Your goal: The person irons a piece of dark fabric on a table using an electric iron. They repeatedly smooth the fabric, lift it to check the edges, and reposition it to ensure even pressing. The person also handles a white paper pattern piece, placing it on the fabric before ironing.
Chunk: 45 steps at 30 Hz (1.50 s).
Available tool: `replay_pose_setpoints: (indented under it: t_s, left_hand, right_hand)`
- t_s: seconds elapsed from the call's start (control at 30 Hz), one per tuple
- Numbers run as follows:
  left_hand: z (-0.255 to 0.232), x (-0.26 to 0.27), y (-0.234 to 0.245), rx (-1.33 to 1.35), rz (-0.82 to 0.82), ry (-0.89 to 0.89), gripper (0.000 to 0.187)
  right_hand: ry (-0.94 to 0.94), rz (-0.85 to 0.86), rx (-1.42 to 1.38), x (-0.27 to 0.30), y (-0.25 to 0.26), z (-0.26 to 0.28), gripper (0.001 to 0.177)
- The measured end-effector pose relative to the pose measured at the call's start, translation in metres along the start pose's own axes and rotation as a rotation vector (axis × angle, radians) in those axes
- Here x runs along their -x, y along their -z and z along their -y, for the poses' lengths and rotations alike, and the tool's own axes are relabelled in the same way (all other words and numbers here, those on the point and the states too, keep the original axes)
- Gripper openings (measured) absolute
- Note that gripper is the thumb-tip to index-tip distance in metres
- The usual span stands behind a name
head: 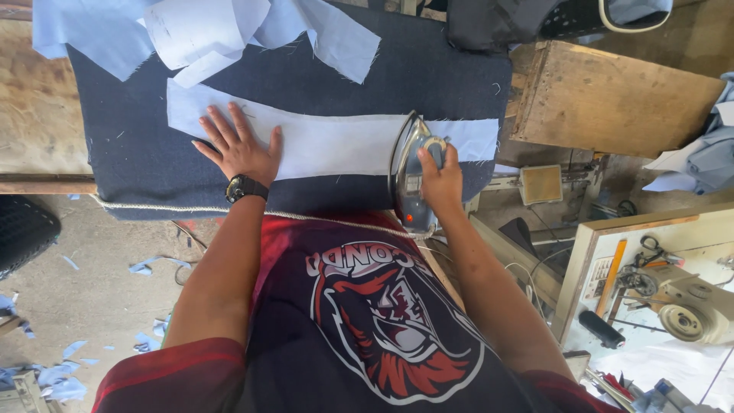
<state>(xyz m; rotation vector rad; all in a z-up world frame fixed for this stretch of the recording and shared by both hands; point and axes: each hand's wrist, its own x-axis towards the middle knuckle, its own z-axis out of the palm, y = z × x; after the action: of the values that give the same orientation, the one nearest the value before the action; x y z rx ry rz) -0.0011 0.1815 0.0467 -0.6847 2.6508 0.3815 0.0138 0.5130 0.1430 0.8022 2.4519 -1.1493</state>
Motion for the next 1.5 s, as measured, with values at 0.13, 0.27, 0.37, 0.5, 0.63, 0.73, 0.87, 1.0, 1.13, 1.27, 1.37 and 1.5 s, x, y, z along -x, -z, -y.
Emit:
replay_pose_setpoints:
  t_s: [0.13, 0.27, 0.37, 0.5, 0.63, 0.73, 0.87, 1.0, 1.13, 1.27, 1.37, 1.5]
  left_hand:
    - [0.001, -0.001, -0.001, 0.016, -0.017, -0.007, 0.094]
    - [-0.001, 0.001, 0.003, 0.023, 0.007, 0.006, 0.093]
    - [-0.001, 0.001, 0.006, 0.022, 0.0, 0.006, 0.093]
    - [0.004, 0.003, 0.004, 0.031, -0.02, -0.022, 0.093]
    - [0.003, 0.003, 0.009, 0.051, -0.002, -0.014, 0.092]
    - [0.003, -0.001, 0.011, 0.063, 0.014, 0.004, 0.091]
    - [0.005, 0.0, 0.008, 0.069, 0.017, 0.005, 0.091]
    - [0.009, -0.003, 0.004, 0.076, -0.006, -0.001, 0.091]
    - [0.022, -0.009, 0.016, 0.043, -0.015, -0.013, 0.088]
    - [0.035, -0.017, 0.03, 0.05, -0.021, -0.03, 0.087]
    - [0.043, -0.018, 0.039, 0.02, 0.017, -0.053, 0.086]
    - [0.053, -0.021, 0.047, -0.015, 0.068, -0.096, 0.083]
  right_hand:
    - [-0.006, 0.001, 0.022, 0.005, 0.002, 0.003, 0.058]
    - [0.003, 0.015, -0.018, -0.019, 0.004, 0.01, 0.057]
    - [0.03, 0.023, -0.013, -0.037, -0.001, 0.011, 0.058]
    - [0.037, 0.053, 0.065, -0.031, -0.009, 0.012, 0.067]
    - [0.077, 0.056, 0.144, 0.0, -0.017, 0.044, 0.068]
    - [0.073, 0.111, 0.179, -0.005, -0.029, 0.045, 0.071]
    - [0.116, 0.186, 0.181, 0.01, -0.045, 0.064, 0.072]
    - [0.167, 0.236, 0.213, 0.019, -0.062, 0.072, 0.073]
    - [0.058, 0.325, 0.189, 0.02, -0.074, 0.09, 0.081]
    - [0.194, 0.312, 0.182, 0.025, -0.084, 0.093, 0.082]
    - [0.201, 0.292, 0.198, 0.032, -0.082, 0.103, 0.075]
    - [0.115, 0.196, 0.205, 0.037, -0.082, 0.1, 0.064]
